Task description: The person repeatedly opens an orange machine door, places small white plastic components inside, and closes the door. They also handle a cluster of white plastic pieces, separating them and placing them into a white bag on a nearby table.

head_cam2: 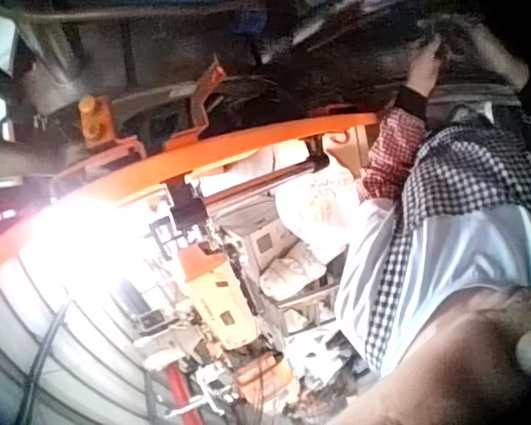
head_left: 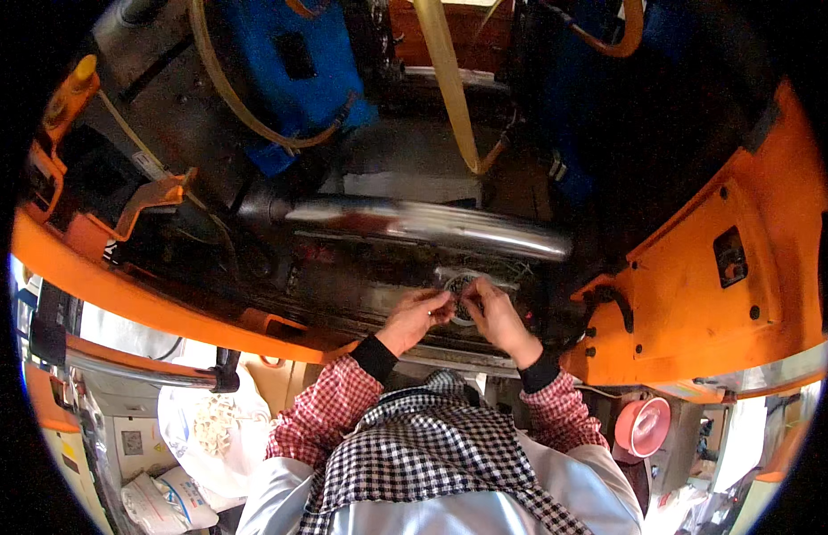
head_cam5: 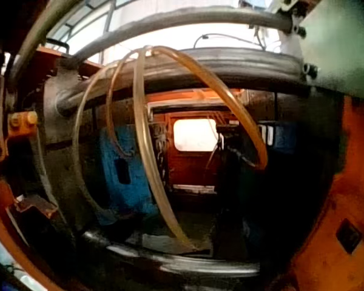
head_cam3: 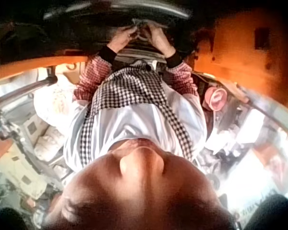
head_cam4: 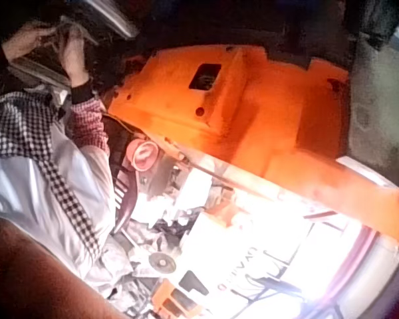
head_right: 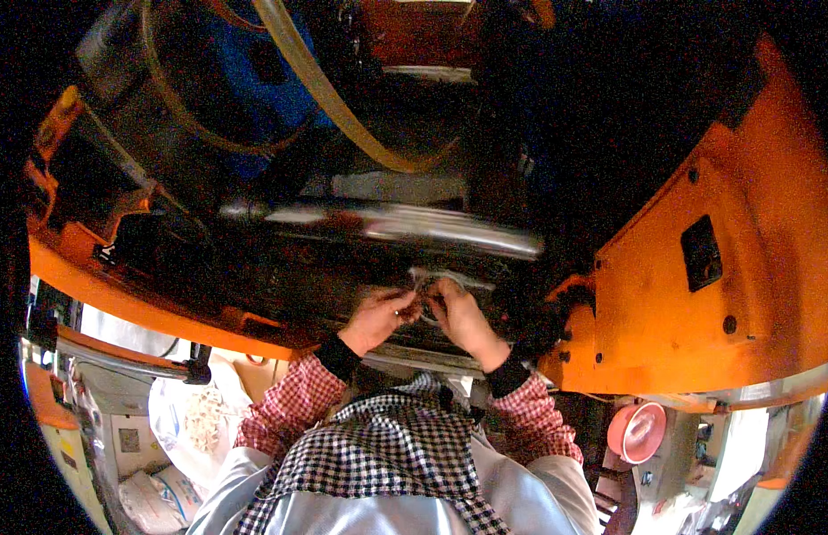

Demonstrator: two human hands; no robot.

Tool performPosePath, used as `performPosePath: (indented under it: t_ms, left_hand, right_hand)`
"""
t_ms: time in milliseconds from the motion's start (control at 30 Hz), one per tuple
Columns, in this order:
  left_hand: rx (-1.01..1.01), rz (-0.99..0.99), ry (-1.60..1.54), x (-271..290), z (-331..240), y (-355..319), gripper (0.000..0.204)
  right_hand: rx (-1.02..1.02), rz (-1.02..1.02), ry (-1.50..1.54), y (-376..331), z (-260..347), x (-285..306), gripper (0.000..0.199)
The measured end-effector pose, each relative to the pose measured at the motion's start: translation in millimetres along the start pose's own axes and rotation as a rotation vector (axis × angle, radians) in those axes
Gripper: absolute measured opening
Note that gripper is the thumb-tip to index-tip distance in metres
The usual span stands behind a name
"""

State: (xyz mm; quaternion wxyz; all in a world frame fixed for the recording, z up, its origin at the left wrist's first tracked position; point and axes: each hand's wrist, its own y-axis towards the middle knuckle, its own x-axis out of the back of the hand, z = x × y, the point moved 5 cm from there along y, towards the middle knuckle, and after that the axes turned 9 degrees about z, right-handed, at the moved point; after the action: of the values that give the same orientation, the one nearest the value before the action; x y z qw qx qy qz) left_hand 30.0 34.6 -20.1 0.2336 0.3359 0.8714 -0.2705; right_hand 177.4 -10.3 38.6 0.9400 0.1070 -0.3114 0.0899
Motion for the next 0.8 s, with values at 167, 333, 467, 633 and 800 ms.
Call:
performPosePath:
  t_ms: [167,333,467,633,800]
  left_hand:
    - [-0.068,-0.042,0.017,-12.9,-21.1,-14.4,0.015]
    - [-0.071,-0.094,0.227,-17.6,-36.2,-30.4,0.018]
    - [-0.094,-0.049,0.177,-16.1,-49.9,-30.9,0.022]
    - [-0.150,-0.017,-0.050,-17.9,-66.2,-31.1,0.021]
    - [-0.336,-0.102,-0.191,-18.1,-82.9,-38.3,0.021]
  right_hand:
    - [0.266,-0.128,-0.085,8.7,42.5,9.0,0.019]
    - [0.283,-0.127,-0.190,17.5,65.9,11.2,0.020]
    - [0.287,-0.165,-0.062,29.7,64.8,15.4,0.014]
    - [0.373,-0.327,0.015,41.9,72.5,15.2,0.007]
    - [0.373,-0.403,0.055,69.7,84.4,15.6,0.009]
